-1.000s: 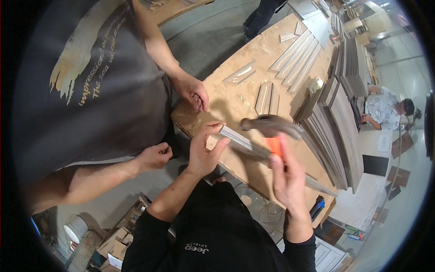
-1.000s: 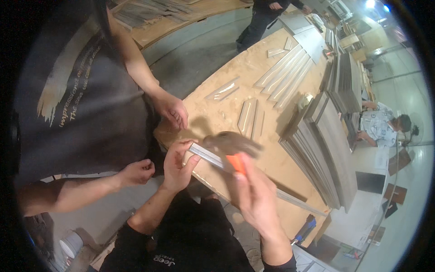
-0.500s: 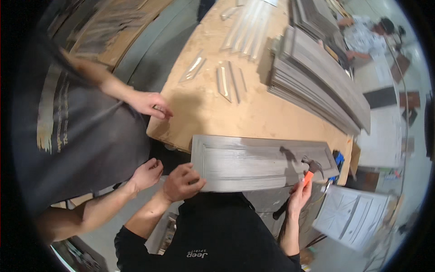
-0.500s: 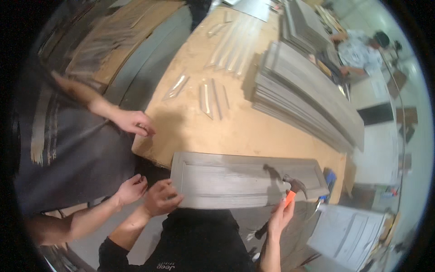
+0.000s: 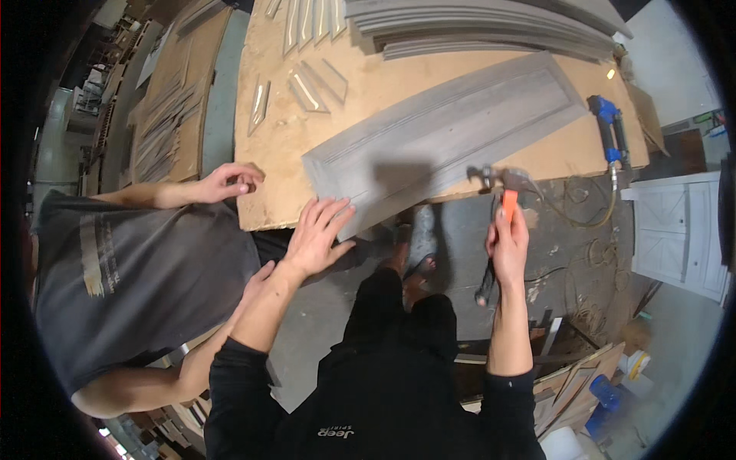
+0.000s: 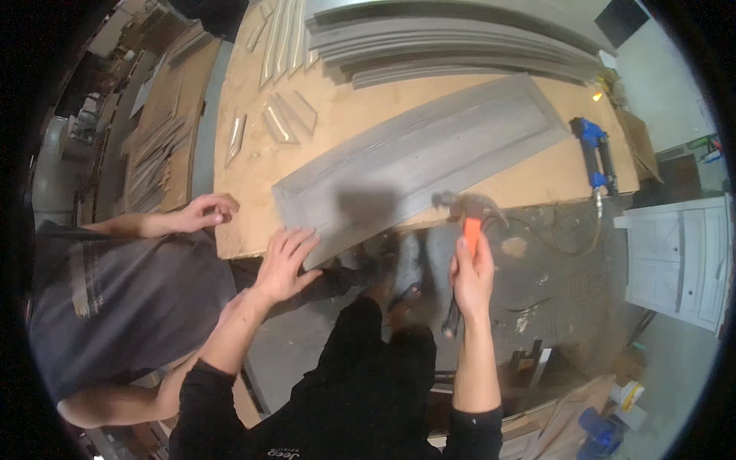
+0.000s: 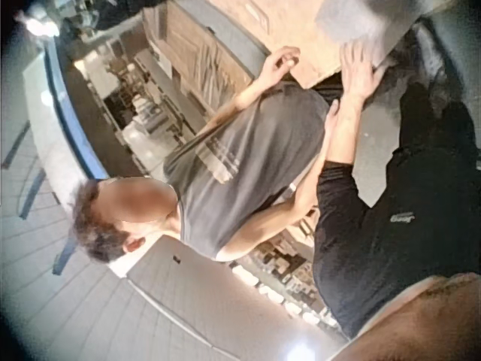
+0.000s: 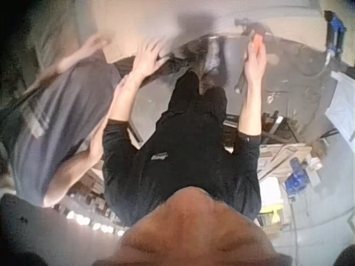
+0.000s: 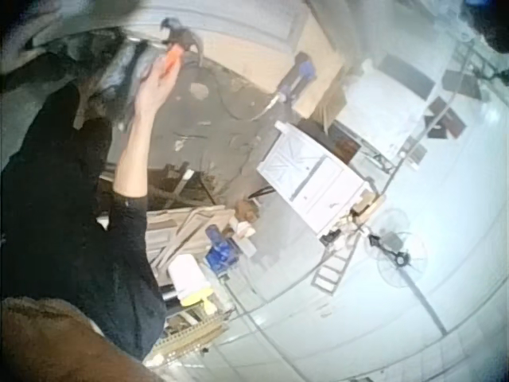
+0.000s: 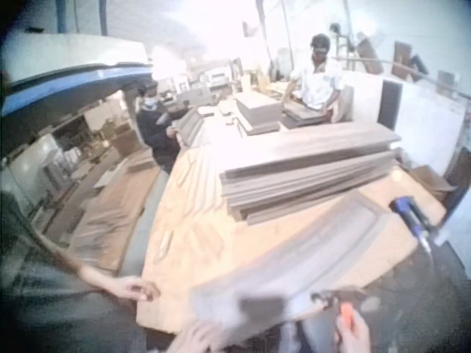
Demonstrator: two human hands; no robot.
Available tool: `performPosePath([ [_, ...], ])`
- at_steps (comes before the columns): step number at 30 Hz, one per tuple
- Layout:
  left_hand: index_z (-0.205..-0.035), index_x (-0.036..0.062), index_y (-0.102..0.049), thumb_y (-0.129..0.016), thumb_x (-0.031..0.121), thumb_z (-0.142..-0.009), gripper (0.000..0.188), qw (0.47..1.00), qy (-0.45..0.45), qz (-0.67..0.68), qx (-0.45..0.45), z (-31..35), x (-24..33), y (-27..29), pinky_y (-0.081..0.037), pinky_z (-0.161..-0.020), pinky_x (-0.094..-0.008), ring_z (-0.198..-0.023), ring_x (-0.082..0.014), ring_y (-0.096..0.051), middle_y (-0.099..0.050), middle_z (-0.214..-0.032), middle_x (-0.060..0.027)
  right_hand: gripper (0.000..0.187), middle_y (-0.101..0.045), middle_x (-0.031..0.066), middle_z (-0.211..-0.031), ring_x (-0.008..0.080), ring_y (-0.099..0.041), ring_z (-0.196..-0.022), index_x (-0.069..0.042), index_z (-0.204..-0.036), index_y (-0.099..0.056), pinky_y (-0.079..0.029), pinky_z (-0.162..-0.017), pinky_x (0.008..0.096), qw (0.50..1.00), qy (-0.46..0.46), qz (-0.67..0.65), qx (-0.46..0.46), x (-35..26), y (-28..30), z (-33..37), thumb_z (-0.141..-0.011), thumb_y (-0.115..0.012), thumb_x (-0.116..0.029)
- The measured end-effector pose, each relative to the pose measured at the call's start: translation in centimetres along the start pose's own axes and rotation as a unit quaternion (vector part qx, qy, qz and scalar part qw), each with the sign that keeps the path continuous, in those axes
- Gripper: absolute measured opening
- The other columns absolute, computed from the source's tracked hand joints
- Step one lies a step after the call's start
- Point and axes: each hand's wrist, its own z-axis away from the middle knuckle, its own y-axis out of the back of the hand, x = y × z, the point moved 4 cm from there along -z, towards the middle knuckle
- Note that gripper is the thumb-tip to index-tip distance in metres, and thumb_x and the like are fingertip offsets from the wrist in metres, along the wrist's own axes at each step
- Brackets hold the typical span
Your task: The person assembles wooden panels by fitting wooden trim strips along the edges of the panels by hand and securing them using a pneumatic nail gun and a hammer.
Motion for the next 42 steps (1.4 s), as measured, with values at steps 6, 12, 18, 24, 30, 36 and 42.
performPosePath([
  [6,-0.149,0.0248,-0.052,-0.078,0.042,-0.082,0.074,0.984,-0.131,-0.061,-0.103,-2.2,-4.3,2.0,-0.027,-0.123,-0.0538,-0.148,-0.0297,-0.038,-0.047,-0.156,-0.002,0.029,-0.048,-0.004,-0.069,0.0034,-0.039,-0.054,-0.013,-0.136,-0.052,-0.029,-0.046,0.0195,0.986,-0.16,-0.044,-0.02,6.7,-1.0,9.3,-0.109,-0.044,-0.021],
  [12,-0.144,0.0254,-0.058,-0.078,0.046,-0.079,0.072,0.971,-0.225,-0.036,-0.075,-2.9,-7.7,0.7,-0.031,-0.12,-0.0537,-0.144,-0.0268,-0.043,-0.053,-0.149,-0.0015,0.033,-0.052,-0.0027,-0.071,0.0043,-0.04,-0.052,-0.015,-0.141,-0.049,-0.032,-0.047,0.0199,0.981,-0.193,-0.02,-0.027,6.5,-6.1,11.8,-0.109,-0.044,-0.02],
  [18,-0.145,0.0198,-0.055,-0.081,0.043,-0.076,0.077,0.961,-0.275,0.018,0.004,-4.0,-8.9,0.3,-0.033,-0.117,-0.0508,-0.139,-0.0245,-0.048,-0.056,-0.146,-0.0019,0.044,-0.057,-0.0008,-0.077,0.0034,-0.041,-0.054,-0.015,-0.153,-0.039,-0.034,-0.048,0.0186,0.98,-0.182,0.039,-0.069,4.3,-10.8,9.7,-0.11,-0.044,-0.022],
  [24,-0.137,0.0168,-0.056,-0.086,0.036,-0.071,0.074,0.959,-0.269,0.09,0.024,-3.2,-10.3,-0.9,-0.035,-0.116,-0.048,-0.136,-0.0249,-0.051,-0.059,-0.138,0.0,0.053,-0.061,0.005,-0.087,0.0049,-0.044,-0.053,-0.015,-0.16,-0.027,-0.039,-0.049,0.0195,0.971,-0.138,0.151,-0.123,1.9,-15.9,6.5,-0.11,-0.043,-0.019],
  [30,-0.13,0.0142,-0.06,-0.086,0.036,-0.068,0.071,0.952,-0.275,0.108,0.081,-3.4,-10.3,-1.7,-0.039,-0.115,-0.0471,-0.133,-0.0231,-0.055,-0.061,-0.134,-0.0005,0.056,-0.062,0.0044,-0.09,0.0048,-0.042,-0.052,-0.015,-0.162,-0.026,-0.038,-0.048,0.0196,0.953,-0.167,0.217,-0.129,0.9,-17.2,4.0,-0.11,-0.045,-0.018],
  [36,-0.123,0.0107,-0.064,-0.088,0.033,-0.065,0.066,0.952,-0.258,0.142,0.087,-3.3,-10.1,-1.5,-0.039,-0.115,-0.0454,-0.132,-0.022,-0.055,-0.062,-0.134,-0.0018,0.056,-0.059,0.0001,-0.082,0.0033,-0.04,-0.053,-0.016,-0.162,-0.03,-0.034,-0.046,0.0193,0.946,-0.165,0.267,-0.085,0.8,-17.8,3.3,-0.109,-0.049,-0.02],
  [42,-0.122,0.0104,-0.064,-0.09,0.03,-0.063,0.067,0.956,-0.244,0.148,0.07,-3.3,-10.2,-1.2,-0.038,-0.117,-0.0464,-0.132,-0.0221,-0.055,-0.062,-0.134,-0.0027,0.057,-0.054,-0.0018,-0.077,0.0032,-0.036,-0.051,-0.022,-0.164,-0.025,-0.03,-0.045,0.0199,0.971,-0.147,0.183,-0.038,1.2,-17.6,4.0,-0.11,-0.046,-0.023],
])
